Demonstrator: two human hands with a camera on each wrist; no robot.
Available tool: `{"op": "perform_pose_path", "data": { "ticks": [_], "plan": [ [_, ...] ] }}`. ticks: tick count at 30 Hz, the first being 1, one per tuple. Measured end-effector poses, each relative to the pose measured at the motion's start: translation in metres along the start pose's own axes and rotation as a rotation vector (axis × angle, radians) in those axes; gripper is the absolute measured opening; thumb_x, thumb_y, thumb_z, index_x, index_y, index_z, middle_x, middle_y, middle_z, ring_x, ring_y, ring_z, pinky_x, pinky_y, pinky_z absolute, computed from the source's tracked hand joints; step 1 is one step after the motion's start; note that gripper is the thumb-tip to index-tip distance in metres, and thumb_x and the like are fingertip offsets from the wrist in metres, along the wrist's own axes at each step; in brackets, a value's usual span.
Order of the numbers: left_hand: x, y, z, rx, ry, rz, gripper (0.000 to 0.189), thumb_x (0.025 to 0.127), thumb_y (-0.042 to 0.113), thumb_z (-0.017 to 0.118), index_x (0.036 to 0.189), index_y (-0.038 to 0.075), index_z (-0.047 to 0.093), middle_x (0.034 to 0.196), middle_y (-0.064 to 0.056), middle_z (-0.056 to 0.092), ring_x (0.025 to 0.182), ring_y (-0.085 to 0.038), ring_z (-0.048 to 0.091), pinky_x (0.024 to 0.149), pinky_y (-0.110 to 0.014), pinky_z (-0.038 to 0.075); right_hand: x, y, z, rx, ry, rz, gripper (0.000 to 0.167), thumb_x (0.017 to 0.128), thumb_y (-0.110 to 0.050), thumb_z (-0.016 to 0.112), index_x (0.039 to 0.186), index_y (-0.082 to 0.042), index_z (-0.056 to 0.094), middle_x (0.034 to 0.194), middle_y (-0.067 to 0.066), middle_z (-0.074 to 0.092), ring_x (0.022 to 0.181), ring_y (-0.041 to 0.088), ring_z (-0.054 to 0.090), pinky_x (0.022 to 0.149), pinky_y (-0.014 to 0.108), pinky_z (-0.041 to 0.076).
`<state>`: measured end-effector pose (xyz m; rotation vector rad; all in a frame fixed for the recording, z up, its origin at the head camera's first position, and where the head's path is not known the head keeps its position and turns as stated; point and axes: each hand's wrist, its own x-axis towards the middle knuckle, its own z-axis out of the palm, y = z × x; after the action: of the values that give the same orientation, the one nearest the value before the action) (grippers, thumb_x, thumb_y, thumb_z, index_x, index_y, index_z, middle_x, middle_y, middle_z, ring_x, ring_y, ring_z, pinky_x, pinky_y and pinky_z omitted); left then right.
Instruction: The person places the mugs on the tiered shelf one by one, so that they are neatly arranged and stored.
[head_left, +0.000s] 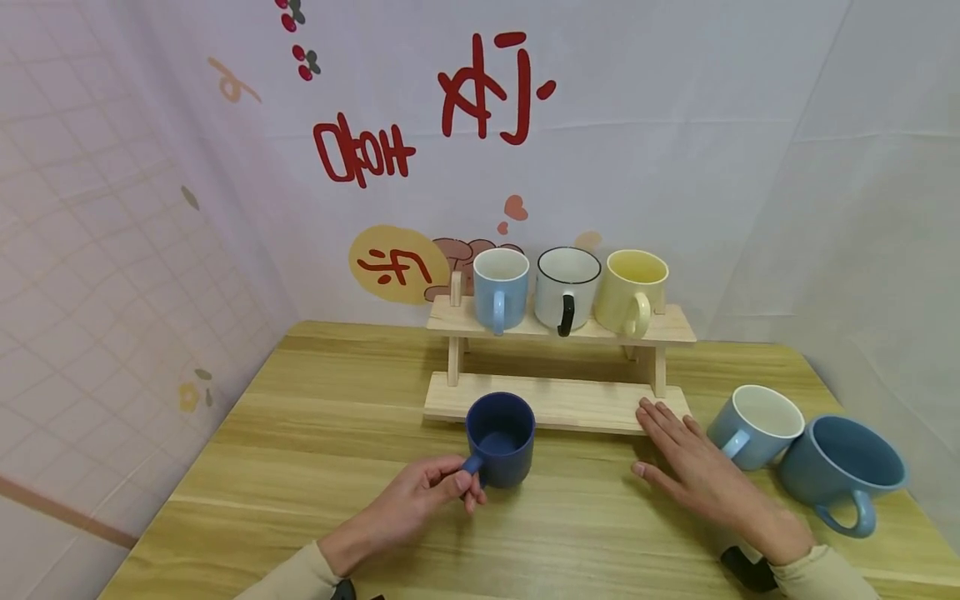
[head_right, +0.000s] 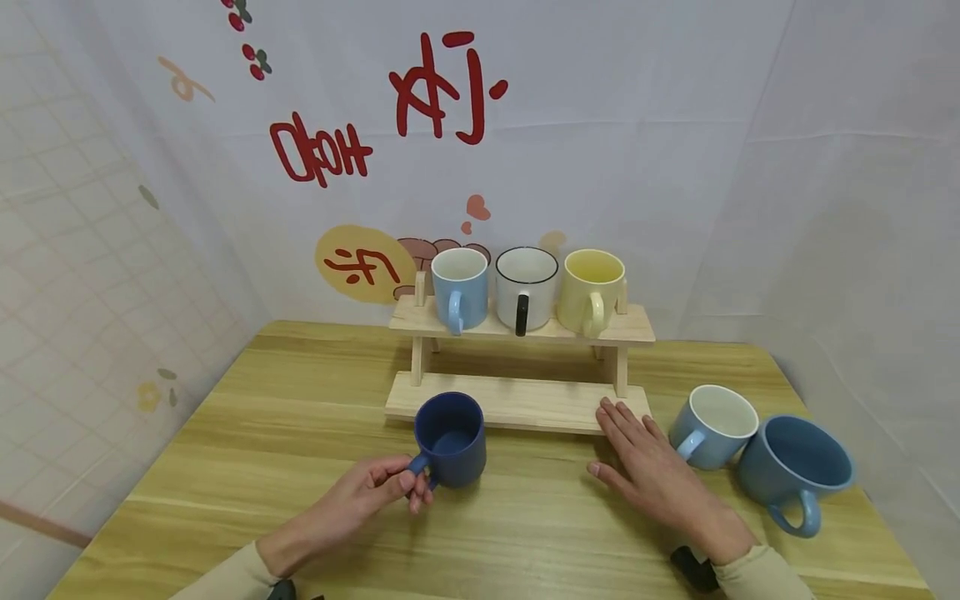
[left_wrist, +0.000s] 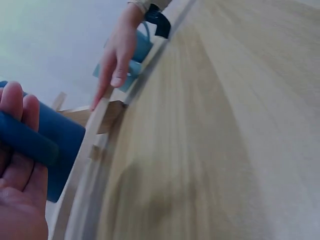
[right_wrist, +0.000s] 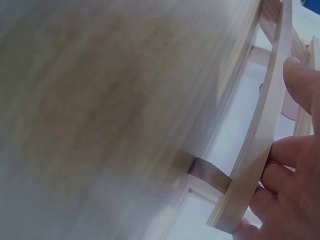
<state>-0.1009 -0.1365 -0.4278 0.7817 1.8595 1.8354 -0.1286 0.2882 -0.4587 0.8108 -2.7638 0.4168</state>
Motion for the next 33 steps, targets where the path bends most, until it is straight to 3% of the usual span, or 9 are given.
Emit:
{"op": "perform_pose_path", "data": {
  "ticks": [4, 9, 16, 20, 26, 33],
  "plan": [
    [0.002, 0.005, -0.002, -0.002, 0.050, 0.005, 0.031, 0.112, 0.017, 0.046, 0.102, -0.006, 0.065, 0.101, -0.023, 0.069, 0.106, -0.025, 0.069, 0.101, -0.031, 0.051, 0.000, 0.000, 0.000, -0.003, -0.001, 0.002, 0.076, 0.099, -0.039, 0.071, 0.157, 0.000, 0.041, 0.162, 0.020, 0.039, 0.148, 0.041, 0.036, 0.128, 0.042, 0.012],
    [0.005, 0.011, -0.004, 0.002, 0.112, -0.006, 0.034, 0.113, 0.018, 0.046, 0.099, -0.008, 0.062, 0.105, -0.022, 0.070, 0.106, -0.026, 0.068, 0.102, -0.032, 0.049, 0.000, -0.001, -0.001, 0.001, -0.002, 0.007, 0.076, 0.099, -0.039, 0.070, 0.157, -0.001, 0.040, 0.163, 0.019, 0.038, 0.149, 0.041, 0.036, 0.128, 0.042, 0.012],
    [0.008, 0.015, -0.008, -0.033, 0.184, 0.012, 0.034, 0.113, 0.019, 0.046, 0.104, -0.011, 0.060, 0.100, -0.011, 0.070, 0.106, -0.027, 0.068, 0.102, -0.034, 0.049, -0.001, -0.001, 0.000, 0.005, -0.009, 0.011, 0.076, 0.099, -0.040, 0.070, 0.158, -0.001, 0.040, 0.163, 0.018, 0.038, 0.149, 0.041, 0.035, 0.128, 0.040, 0.010],
    [0.012, 0.016, -0.010, -0.042, 0.210, 0.021, 0.033, 0.113, 0.019, 0.046, 0.107, -0.010, 0.060, 0.101, -0.019, 0.068, 0.105, -0.027, 0.067, 0.102, -0.036, 0.051, -0.001, -0.001, 0.000, 0.006, -0.008, 0.013, 0.076, 0.099, -0.040, 0.070, 0.158, -0.001, 0.040, 0.163, 0.018, 0.038, 0.149, 0.041, 0.035, 0.128, 0.039, 0.009],
    [0.017, 0.018, -0.011, -0.022, 0.262, -0.029, 0.034, 0.113, 0.026, 0.048, 0.108, -0.004, 0.063, 0.104, -0.022, 0.067, 0.110, -0.027, 0.066, 0.109, -0.043, 0.045, -0.001, -0.002, 0.000, 0.001, 0.003, 0.008, 0.076, 0.099, -0.039, 0.071, 0.157, -0.001, 0.041, 0.162, 0.019, 0.039, 0.148, 0.042, 0.037, 0.128, 0.041, 0.011],
    [0.023, 0.017, -0.012, 0.002, 0.330, -0.020, 0.035, 0.112, 0.026, 0.049, 0.100, -0.003, 0.063, 0.109, -0.025, 0.068, 0.114, -0.039, 0.064, 0.111, -0.041, 0.042, -0.001, -0.002, 0.000, 0.000, 0.007, 0.009, 0.076, 0.099, -0.039, 0.071, 0.157, 0.000, 0.042, 0.162, 0.020, 0.040, 0.148, 0.042, 0.037, 0.128, 0.040, 0.010]
  ]
}}
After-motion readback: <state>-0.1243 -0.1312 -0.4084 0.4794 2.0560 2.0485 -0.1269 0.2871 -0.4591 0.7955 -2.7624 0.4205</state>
